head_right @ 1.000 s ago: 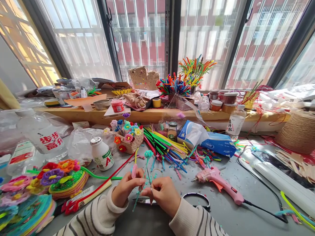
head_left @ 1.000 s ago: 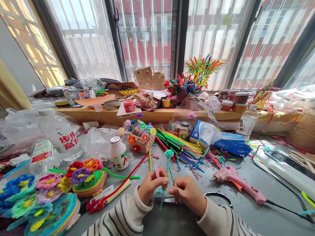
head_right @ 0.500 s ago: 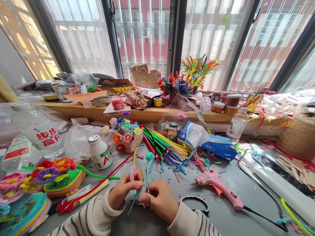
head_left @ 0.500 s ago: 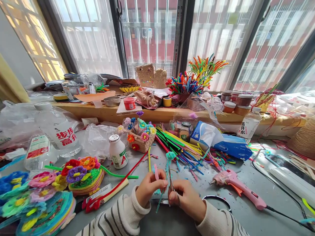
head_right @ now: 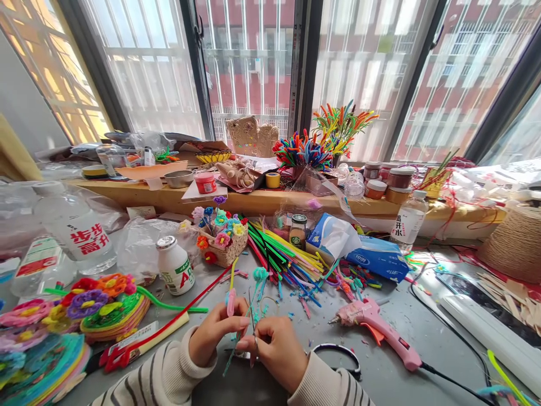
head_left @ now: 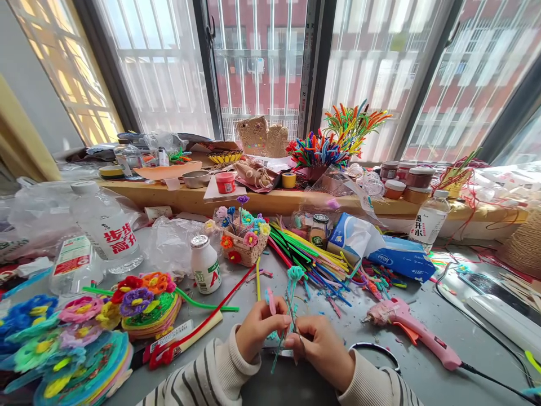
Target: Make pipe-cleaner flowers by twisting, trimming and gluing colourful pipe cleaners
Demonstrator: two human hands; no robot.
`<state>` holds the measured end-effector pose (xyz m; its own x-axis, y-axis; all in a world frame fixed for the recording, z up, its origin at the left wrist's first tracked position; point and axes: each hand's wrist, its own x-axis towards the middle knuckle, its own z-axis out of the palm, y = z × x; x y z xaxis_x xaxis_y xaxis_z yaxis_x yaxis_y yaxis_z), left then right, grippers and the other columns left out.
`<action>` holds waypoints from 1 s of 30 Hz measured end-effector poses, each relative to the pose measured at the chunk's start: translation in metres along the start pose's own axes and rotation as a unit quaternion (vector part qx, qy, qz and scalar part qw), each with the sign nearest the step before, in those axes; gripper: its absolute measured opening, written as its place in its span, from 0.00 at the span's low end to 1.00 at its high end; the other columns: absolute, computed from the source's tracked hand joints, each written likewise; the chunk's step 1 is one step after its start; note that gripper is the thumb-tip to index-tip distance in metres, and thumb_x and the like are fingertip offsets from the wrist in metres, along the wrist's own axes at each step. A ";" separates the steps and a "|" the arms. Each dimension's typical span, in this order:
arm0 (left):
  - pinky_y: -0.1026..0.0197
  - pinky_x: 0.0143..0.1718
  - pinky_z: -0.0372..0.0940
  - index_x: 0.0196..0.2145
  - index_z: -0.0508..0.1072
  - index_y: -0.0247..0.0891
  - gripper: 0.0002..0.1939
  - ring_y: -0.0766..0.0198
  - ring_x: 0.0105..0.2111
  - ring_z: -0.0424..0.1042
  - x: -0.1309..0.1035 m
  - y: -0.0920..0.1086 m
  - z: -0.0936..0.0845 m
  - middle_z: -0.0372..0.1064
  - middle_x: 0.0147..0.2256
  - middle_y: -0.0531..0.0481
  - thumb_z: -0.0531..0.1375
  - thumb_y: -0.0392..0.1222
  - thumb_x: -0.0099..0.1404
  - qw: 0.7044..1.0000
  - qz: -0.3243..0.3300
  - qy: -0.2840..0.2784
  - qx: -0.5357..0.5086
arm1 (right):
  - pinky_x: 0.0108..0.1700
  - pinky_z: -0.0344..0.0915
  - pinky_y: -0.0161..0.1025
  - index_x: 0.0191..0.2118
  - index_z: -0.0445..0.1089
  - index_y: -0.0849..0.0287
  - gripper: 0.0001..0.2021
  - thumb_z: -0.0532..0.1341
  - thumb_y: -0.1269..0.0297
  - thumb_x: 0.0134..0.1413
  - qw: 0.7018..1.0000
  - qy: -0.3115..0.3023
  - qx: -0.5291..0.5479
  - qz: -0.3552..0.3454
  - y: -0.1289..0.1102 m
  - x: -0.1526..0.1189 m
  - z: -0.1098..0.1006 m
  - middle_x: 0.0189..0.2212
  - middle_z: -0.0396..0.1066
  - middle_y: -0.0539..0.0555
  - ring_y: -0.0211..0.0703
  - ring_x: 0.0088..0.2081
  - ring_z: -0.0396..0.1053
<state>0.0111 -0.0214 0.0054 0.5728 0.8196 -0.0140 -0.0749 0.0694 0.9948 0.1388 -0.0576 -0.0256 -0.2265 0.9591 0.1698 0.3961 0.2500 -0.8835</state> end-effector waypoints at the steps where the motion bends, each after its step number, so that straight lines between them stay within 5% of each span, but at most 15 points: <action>1: 0.67 0.19 0.49 0.14 0.59 0.34 0.08 0.72 0.15 0.54 0.000 0.000 0.000 0.54 0.12 0.57 0.56 0.39 0.41 1.000 0.001 0.001 0.000 | 0.18 0.48 0.30 0.08 0.55 0.63 0.28 0.47 0.40 0.36 1.000 0.000 -0.001 -0.003 0.000 0.000 0.000 0.07 0.50 0.46 0.30 0.14 0.48; 30: 0.66 0.21 0.51 0.15 0.59 0.34 0.09 0.72 0.16 0.55 0.000 -0.003 -0.003 0.54 0.13 0.57 0.56 0.39 0.45 0.999 0.037 0.026 0.008 | 0.20 0.48 0.30 0.16 0.64 0.65 0.32 0.40 0.39 0.40 0.998 -0.032 0.052 -0.033 -0.004 -0.003 -0.007 0.13 0.51 0.47 0.31 0.18 0.50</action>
<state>0.0088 -0.0204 0.0020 0.5236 0.8503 0.0540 -0.1018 -0.0005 0.9948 0.1444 -0.0602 -0.0193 -0.3067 0.9297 0.2041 0.2845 0.2942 -0.9124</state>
